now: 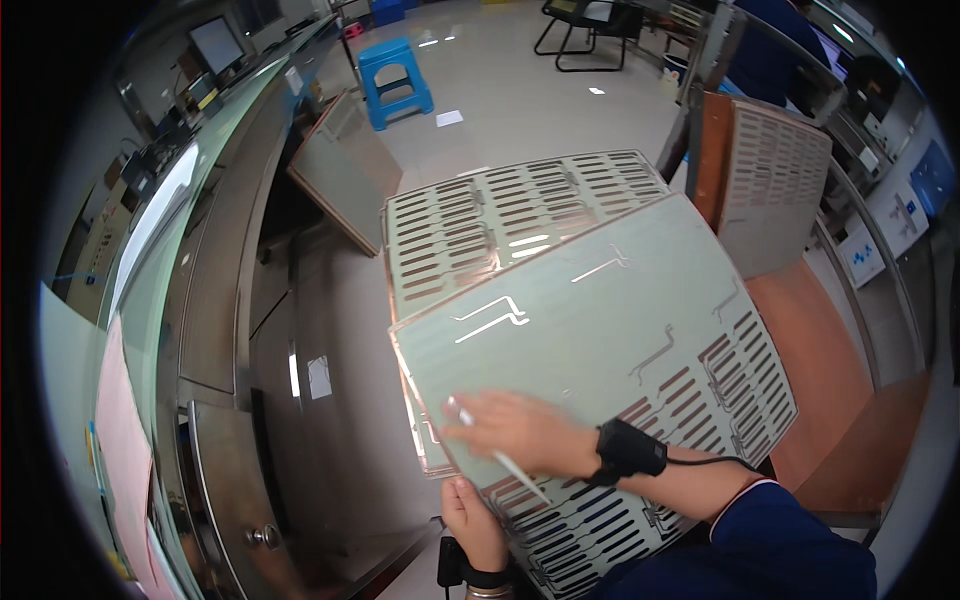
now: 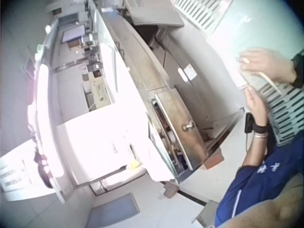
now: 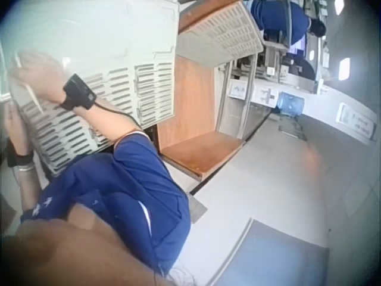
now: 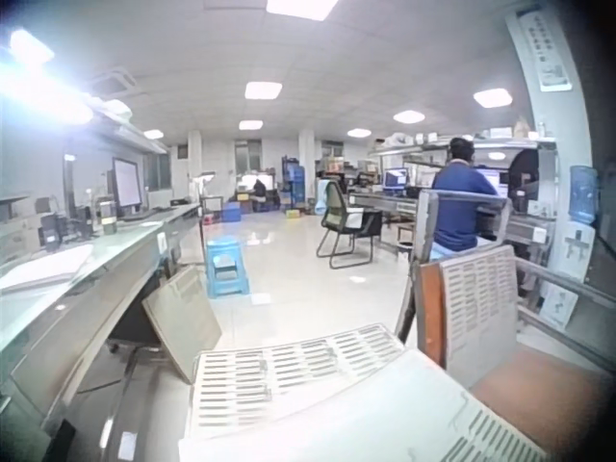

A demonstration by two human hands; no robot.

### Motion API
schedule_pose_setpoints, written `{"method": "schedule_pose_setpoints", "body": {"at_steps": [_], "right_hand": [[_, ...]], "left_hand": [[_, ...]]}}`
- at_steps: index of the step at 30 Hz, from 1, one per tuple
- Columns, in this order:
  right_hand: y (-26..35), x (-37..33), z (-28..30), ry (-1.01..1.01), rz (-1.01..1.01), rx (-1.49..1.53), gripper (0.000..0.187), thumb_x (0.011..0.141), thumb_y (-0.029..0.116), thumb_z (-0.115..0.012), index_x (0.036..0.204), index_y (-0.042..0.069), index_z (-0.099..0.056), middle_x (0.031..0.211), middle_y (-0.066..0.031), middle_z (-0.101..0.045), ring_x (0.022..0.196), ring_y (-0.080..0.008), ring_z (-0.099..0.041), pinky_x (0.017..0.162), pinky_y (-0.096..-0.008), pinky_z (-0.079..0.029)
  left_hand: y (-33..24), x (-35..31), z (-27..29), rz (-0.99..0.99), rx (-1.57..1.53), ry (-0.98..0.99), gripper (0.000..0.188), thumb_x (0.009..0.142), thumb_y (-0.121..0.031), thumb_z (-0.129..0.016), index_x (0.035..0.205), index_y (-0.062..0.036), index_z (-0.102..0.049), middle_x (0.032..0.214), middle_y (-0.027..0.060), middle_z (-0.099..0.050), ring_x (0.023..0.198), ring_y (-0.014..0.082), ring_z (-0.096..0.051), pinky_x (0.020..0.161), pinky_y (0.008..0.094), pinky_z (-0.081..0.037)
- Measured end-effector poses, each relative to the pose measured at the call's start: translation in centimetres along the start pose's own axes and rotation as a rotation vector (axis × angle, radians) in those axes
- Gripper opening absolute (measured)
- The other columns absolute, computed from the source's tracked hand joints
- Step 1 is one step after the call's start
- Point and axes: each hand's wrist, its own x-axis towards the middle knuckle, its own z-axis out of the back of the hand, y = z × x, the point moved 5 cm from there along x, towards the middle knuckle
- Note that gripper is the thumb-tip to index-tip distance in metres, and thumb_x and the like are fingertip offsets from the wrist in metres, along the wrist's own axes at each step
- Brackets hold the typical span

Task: Marking specific traces or sections on large circuit board sheets using a marking pen.

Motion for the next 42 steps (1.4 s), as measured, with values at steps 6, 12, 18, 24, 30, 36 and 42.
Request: {"method": "schedule_pose_setpoints", "body": {"at_steps": [6,12,18,24,30,36,42], "right_hand": [[-15.5,-11.7,14.2,-0.397,-0.661,-0.282,0.035,0.093,0.016,-0.062,0.124,0.003,-0.062,0.125,-0.0182,-0.063,0.122,-0.0337,-0.056,0.105,-0.0405,-0.043],[-14.8,-29.9,25.2,-0.728,-0.852,-0.596,0.035,0.106,0.02,-0.045,0.136,0.005,-0.053,0.096,-0.0112,-0.064,0.088,-0.0217,-0.065,0.077,-0.0342,-0.051],[-8.0,-20.6,19.9,-0.576,-0.683,-0.093,0.023,0.099,0.015,-0.053,0.103,-0.001,-0.069,0.09,-0.0085,-0.063,0.081,-0.015,-0.059,0.071,-0.0302,-0.046],[-6.9,-10.5,11.7,-0.153,-0.635,0.44,0.013,0.088,0.013,-0.069,0.094,0.002,-0.066,0.079,-0.0058,-0.068,0.071,-0.013,-0.064,0.064,-0.0258,-0.049],[-7.6,-5.7,9.4,-0.026,-0.511,0.517,0.012,0.084,0.013,-0.071,0.086,0.002,-0.064,0.075,-0.0065,-0.068,0.067,-0.0167,-0.064,0.061,-0.0276,-0.048],[-7.6,-5.5,8.8,0.104,-0.405,0.41,0.012,0.081,0.01,-0.07,0.083,0.003,-0.061,0.072,-0.0092,-0.066,0.06,-0.021,-0.063,0.056,-0.0309,-0.048],[-8.1,-5.5,8.6,0.0,-0.419,0.408,0.013,0.08,0.011,-0.071,0.082,0.003,-0.061,0.069,-0.0093,-0.066,0.06,-0.0224,-0.064,0.055,-0.0316,-0.049]], "left_hand": [[-0.6,0.0,1.0,-0.117,0.201,-0.054,0.031,0.107,-0.021,-0.041,0.083,-0.0022,-0.043,0.077,0.0003,-0.043,0.074,0.009,-0.038,0.067,0.0274,-0.038],[-0.3,0.3,1.0,-0.175,0.236,-0.056,0.03,0.108,-0.022,-0.04,0.083,-0.0065,-0.045,0.075,-0.0032,-0.045,0.069,0.0039,-0.041,0.061,0.0232,-0.038],[-0.6,0.1,2.2,-0.077,0.18,-0.126,0.028,0.108,-0.024,-0.041,0.085,-0.0091,-0.048,0.068,-0.0032,-0.048,0.048,0.0014,-0.04,0.038,0.0188,-0.031],[0.1,0.0,3.2,0.019,0.163,-0.13,0.027,0.107,-0.024,-0.045,0.089,-0.0046,-0.051,0.071,-0.0012,-0.05,0.053,0.0037,-0.042,0.046,0.0206,-0.038],[-3.9,-0.3,2.7,-0.395,0.642,-0.405,0.015,0.099,-0.012,-0.058,0.108,0.0,-0.055,0.088,0.0041,-0.053,0.083,0.0148,-0.05,0.079,0.0325,-0.046],[-7.0,-1.0,-7.6,-0.833,0.777,0.403,0.018,0.084,-0.003,-0.067,0.102,-0.0051,-0.07,0.116,0.0115,-0.065,0.108,0.0307,-0.059,0.092,0.0416,-0.045],[-5.9,-1.0,-11.3,-0.866,0.819,0.461,0.029,0.084,-0.004,-0.069,0.112,-0.0074,-0.071,0.121,0.0063,-0.065,0.112,0.0307,-0.059,0.092,0.0418,-0.047]]}}
